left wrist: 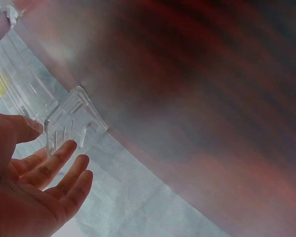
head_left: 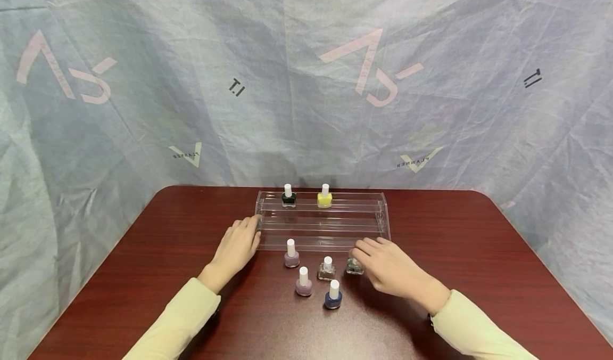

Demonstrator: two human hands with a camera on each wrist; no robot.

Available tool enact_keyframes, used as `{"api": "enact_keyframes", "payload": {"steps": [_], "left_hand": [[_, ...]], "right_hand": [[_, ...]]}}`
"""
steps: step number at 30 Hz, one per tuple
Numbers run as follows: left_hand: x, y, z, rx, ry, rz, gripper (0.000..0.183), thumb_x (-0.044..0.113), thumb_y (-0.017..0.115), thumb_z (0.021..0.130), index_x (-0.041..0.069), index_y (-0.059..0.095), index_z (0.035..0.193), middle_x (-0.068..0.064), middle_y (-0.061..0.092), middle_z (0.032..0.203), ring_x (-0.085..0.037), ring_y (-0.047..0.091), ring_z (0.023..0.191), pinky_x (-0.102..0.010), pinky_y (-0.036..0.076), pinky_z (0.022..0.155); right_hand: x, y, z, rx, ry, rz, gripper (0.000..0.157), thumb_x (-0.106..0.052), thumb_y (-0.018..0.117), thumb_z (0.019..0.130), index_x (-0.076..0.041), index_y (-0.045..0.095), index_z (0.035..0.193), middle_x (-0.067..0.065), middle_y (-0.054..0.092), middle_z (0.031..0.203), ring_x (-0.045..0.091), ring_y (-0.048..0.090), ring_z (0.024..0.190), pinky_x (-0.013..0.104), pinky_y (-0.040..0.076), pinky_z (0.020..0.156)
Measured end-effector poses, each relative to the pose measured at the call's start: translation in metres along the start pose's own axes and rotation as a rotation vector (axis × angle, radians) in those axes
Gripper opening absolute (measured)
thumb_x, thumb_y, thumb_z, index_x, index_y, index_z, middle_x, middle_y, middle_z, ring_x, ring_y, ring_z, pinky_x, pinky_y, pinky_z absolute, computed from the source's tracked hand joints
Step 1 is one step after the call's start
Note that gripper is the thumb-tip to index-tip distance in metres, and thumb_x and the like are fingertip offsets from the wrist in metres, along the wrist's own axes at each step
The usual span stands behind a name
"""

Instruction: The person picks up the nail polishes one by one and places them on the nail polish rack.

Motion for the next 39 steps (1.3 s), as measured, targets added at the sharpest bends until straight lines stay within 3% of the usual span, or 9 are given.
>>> {"api": "enact_keyframes", "payload": {"steps": [8,17,30,39], "left_hand": [[0.000,0.000,0.000,0.001,0.001,0.005,0.039,0.013,0.061,0.086,0.003,0.052,0.122,-0.013,0.063,0.106,-0.033,0.058,0.095,-0.044,0.047,0.074],[0.000,0.000,-0.001,-0.001,0.001,-0.001,0.039,0.014,0.060,0.086,0.002,0.052,0.122,-0.013,0.063,0.106,-0.033,0.058,0.096,-0.044,0.048,0.074],[-0.001,0.001,-0.001,0.003,-0.001,-0.007,0.038,0.014,0.060,0.087,0.003,0.053,0.122,-0.013,0.063,0.108,-0.032,0.058,0.097,-0.044,0.048,0.075],[0.000,0.000,-0.001,-0.011,-0.005,-0.001,0.039,0.014,0.060,0.087,0.002,0.052,0.123,-0.013,0.063,0.107,-0.032,0.058,0.097,-0.044,0.048,0.076]], "right_hand": [[0.007,-0.005,0.003,0.011,0.011,-0.021,0.037,-0.017,0.019,0.092,-0.013,0.056,0.087,-0.003,0.052,0.081,0.016,0.050,0.072,0.029,0.041,0.061],[0.014,-0.011,0.007,0.007,0.030,-0.038,0.040,-0.017,0.019,0.090,-0.012,0.058,0.094,-0.001,0.056,0.086,0.017,0.055,0.079,0.030,0.043,0.064],[0.026,-0.019,0.011,0.008,0.052,-0.032,0.030,-0.014,0.031,0.086,-0.011,0.059,0.097,0.000,0.055,0.087,0.019,0.055,0.079,0.031,0.044,0.066],[0.035,-0.021,0.013,0.013,0.071,-0.020,0.023,-0.008,0.045,0.076,-0.010,0.059,0.095,-0.001,0.054,0.085,0.017,0.054,0.078,0.031,0.044,0.065]]}}
Point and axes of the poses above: each hand's wrist, its own z-axis towards the middle knuckle, its own y-axis out of the palm, x = y × z, the point moved 8 cm from there along z, towards the middle knuckle
